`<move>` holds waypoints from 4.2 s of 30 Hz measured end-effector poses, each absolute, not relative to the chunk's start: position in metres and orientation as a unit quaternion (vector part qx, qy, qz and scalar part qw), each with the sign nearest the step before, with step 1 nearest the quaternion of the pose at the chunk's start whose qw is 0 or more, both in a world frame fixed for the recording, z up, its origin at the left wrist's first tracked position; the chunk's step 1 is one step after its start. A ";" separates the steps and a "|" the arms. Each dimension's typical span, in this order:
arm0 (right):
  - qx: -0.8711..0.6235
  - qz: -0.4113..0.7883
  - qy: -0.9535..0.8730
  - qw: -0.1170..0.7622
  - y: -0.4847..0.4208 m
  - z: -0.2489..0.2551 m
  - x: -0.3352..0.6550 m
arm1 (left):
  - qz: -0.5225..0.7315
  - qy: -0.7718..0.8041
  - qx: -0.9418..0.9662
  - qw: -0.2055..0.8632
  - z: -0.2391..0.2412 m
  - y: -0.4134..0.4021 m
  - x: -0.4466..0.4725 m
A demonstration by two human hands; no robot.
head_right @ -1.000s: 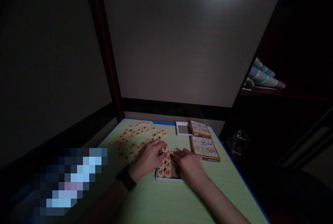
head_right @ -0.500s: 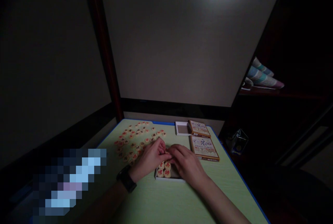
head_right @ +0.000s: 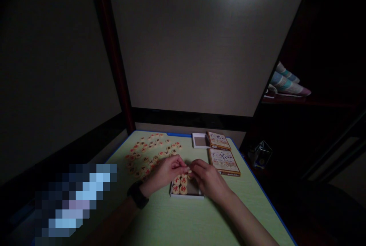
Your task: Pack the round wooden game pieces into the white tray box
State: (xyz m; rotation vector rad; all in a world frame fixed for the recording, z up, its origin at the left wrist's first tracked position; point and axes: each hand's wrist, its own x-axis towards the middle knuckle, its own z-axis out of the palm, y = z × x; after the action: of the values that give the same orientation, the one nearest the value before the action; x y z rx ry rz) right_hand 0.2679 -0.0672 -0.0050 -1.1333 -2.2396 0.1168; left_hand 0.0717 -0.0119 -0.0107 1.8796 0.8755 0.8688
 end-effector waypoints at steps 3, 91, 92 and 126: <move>-0.447 0.060 -0.841 0.300 -0.063 -0.008 0.272 | 0.353 0.404 0.787 0.303 -0.005 -0.008 0.066; -0.522 0.013 -0.850 0.066 0.064 0.012 0.183 | 0.204 0.547 0.811 -0.034 -0.015 0.024 0.030; -0.518 0.012 -0.853 0.065 0.065 0.013 0.180 | 0.202 0.552 0.808 -0.035 -0.015 0.024 0.030; -0.586 0.053 -0.808 0.023 -0.074 0.040 0.262 | 0.237 0.390 0.890 0.018 -0.014 -0.007 0.057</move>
State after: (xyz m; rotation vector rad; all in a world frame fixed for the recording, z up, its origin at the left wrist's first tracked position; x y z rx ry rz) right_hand 0.2615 -0.0735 0.0403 -1.8152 -2.5024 0.1641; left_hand 0.0574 -0.0066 -0.0141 2.7636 1.2107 0.7365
